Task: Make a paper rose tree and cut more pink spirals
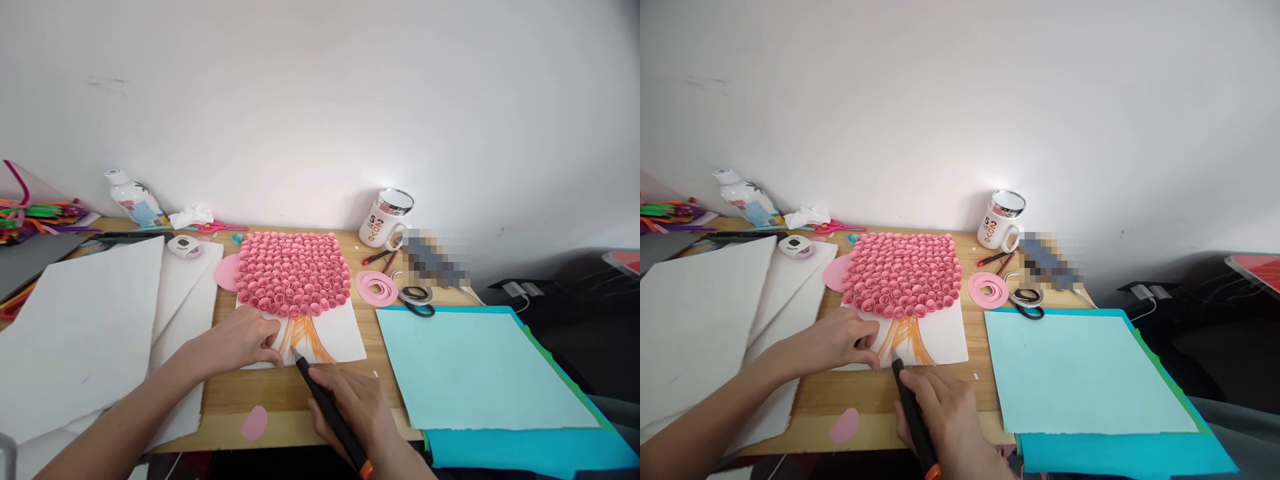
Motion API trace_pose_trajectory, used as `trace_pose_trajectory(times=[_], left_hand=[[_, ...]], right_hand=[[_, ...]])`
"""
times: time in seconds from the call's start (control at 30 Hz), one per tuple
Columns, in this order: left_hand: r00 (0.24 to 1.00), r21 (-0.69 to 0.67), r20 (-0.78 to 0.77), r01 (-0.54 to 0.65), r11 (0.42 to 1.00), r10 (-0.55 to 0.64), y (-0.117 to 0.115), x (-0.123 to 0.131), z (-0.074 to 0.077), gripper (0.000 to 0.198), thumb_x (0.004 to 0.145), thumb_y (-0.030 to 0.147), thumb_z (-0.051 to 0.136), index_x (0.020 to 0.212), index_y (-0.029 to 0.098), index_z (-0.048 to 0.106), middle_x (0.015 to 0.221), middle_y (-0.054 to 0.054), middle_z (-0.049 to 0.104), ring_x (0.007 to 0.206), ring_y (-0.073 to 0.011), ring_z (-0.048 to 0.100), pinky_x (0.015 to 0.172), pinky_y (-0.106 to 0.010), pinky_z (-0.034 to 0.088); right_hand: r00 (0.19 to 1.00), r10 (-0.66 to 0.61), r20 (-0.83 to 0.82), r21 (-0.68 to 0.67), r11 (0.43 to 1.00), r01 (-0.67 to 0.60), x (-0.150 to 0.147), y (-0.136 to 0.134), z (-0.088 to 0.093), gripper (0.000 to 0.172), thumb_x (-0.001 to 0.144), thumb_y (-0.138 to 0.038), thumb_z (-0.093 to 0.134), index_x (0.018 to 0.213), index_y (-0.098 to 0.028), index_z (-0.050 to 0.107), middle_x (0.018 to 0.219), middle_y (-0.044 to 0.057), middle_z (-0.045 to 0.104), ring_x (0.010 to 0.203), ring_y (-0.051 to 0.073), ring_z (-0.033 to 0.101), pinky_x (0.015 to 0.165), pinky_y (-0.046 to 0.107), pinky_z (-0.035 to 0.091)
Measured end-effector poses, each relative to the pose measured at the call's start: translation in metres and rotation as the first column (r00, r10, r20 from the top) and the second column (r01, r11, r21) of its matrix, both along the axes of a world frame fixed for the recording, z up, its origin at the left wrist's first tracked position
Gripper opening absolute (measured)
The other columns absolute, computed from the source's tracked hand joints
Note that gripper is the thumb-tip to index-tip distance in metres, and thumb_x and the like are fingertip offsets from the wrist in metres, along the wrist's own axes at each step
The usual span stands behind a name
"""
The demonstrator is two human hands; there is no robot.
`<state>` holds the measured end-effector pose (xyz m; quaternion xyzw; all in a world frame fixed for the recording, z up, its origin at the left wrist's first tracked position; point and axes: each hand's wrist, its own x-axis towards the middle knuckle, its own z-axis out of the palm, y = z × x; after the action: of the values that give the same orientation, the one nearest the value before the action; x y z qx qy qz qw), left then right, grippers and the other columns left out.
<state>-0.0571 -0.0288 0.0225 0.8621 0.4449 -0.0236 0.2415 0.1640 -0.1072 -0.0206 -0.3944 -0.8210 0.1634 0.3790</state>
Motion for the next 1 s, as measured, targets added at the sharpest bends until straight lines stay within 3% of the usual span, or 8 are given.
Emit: trace_pose_trajectory(times=[0.13, 0.3, 0.4, 0.57, 0.67, 0.8, 0.9, 1.0], left_hand=[[1.0, 0.014, 0.013, 0.006, 1.0, -0.006, 0.0, -0.001, -0.002, 0.037, 0.076, 0.049, 0.064, 0.058, 0.017, 0.056, 0.055, 0.003, 0.053, 0.058, -0.0144, 0.05, 0.055, -0.024, 0.027], [1.0, -0.014, -0.01, 0.002, 1.0, -0.002, 0.001, -0.001, -0.002, 0.036, 0.074, 0.048, 0.067, 0.059, 0.017, 0.056, 0.058, 0.003, 0.056, 0.061, -0.0147, 0.052, 0.056, -0.024, 0.027], [1.0, -0.038, 0.004, 0.002, 0.999, -0.002, 0.002, -0.001, -0.002, 0.037, 0.074, 0.049, 0.067, 0.059, 0.017, 0.056, 0.058, 0.003, 0.058, 0.06, -0.0146, 0.051, 0.056, -0.025, 0.027], [0.999, -0.024, 0.035, -0.004, 1.0, 0.005, 0.001, -0.001, -0.002, 0.04, 0.076, 0.05, 0.063, 0.056, 0.017, 0.052, 0.055, 0.003, 0.055, 0.057, -0.0136, 0.049, 0.055, -0.025, 0.027], [1.0, -0.026, 0.02, -0.005, 1.0, 0.005, 0.001, 0.0, 0.0, 0.039, 0.076, 0.049, 0.064, 0.057, 0.017, 0.053, 0.056, 0.003, 0.056, 0.059, -0.0141, 0.051, 0.055, -0.025, 0.027], [1.0, -0.045, -0.011, -0.001, 0.999, 0.0, 0.002, -0.001, 0.001, 0.037, 0.074, 0.047, 0.068, 0.057, 0.017, 0.053, 0.057, 0.003, 0.057, 0.06, -0.0145, 0.052, 0.056, -0.025, 0.027], [1.0, -0.044, -0.006, 0.001, 0.999, -0.002, 0.001, -0.001, 0.0, 0.037, 0.074, 0.047, 0.068, 0.058, 0.017, 0.054, 0.058, 0.003, 0.058, 0.06, -0.0145, 0.052, 0.056, -0.025, 0.027], [1.0, -0.044, -0.008, 0.005, 0.999, -0.005, 0.001, -0.001, 0.001, 0.036, 0.073, 0.047, 0.069, 0.059, 0.017, 0.055, 0.06, 0.003, 0.059, 0.062, -0.0153, 0.053, 0.056, -0.025, 0.027]], right_hand=[[0.997, -0.071, 0.013, -0.006, 0.997, 0.071, 0.0, 0.0, 0.001, 0.03, 0.081, -0.01, 0.053, 0.11, -0.018, 0.053, 0.074, 0.004, 0.069, 0.059, 0.016, 0.066, 0.055, 0.024, 0.053], [0.999, -0.053, -0.014, 0.156, 0.986, 0.054, -0.002, -0.003, -0.008, 0.029, 0.078, -0.011, 0.054, 0.106, -0.017, 0.054, 0.07, 0.004, 0.07, 0.054, 0.016, 0.066, 0.05, 0.023, 0.053], [0.992, -0.125, -0.031, 0.098, 0.987, 0.127, -0.002, -0.008, -0.013, 0.031, 0.079, -0.01, 0.054, 0.109, -0.019, 0.053, 0.078, 0.005, 0.071, 0.061, 0.017, 0.068, 0.056, 0.025, 0.055], [0.992, -0.127, -0.013, 0.103, 0.986, 0.128, -0.006, -0.015, -0.015, 0.026, 0.078, -0.012, 0.052, 0.103, -0.019, 0.055, 0.063, 0.002, 0.067, 0.047, 0.015, 0.063, 0.046, 0.023, 0.051], [0.983, -0.175, -0.06, 0.085, 0.98, 0.18, -0.008, -0.016, -0.016, 0.028, 0.078, -0.011, 0.052, 0.104, -0.02, 0.055, 0.069, 0.003, 0.07, 0.054, 0.016, 0.066, 0.051, 0.024, 0.053], [0.992, -0.123, -0.018, 0.125, 0.984, 0.124, -0.008, -0.015, -0.016, 0.026, 0.077, -0.011, 0.052, 0.101, -0.019, 0.056, 0.061, 0.001, 0.066, 0.047, 0.015, 0.062, 0.046, 0.023, 0.051], [0.981, -0.189, -0.044, 0.129, 0.973, 0.193, -0.006, -0.014, -0.017, 0.027, 0.077, -0.011, 0.052, 0.103, -0.018, 0.056, 0.069, 0.003, 0.069, 0.053, 0.016, 0.066, 0.05, 0.024, 0.054], [0.99, -0.139, -0.019, 0.15, 0.979, 0.14, -0.005, -0.012, -0.017, 0.029, 0.076, -0.01, 0.053, 0.104, -0.018, 0.056, 0.067, 0.002, 0.069, 0.051, 0.015, 0.065, 0.048, 0.022, 0.053]])
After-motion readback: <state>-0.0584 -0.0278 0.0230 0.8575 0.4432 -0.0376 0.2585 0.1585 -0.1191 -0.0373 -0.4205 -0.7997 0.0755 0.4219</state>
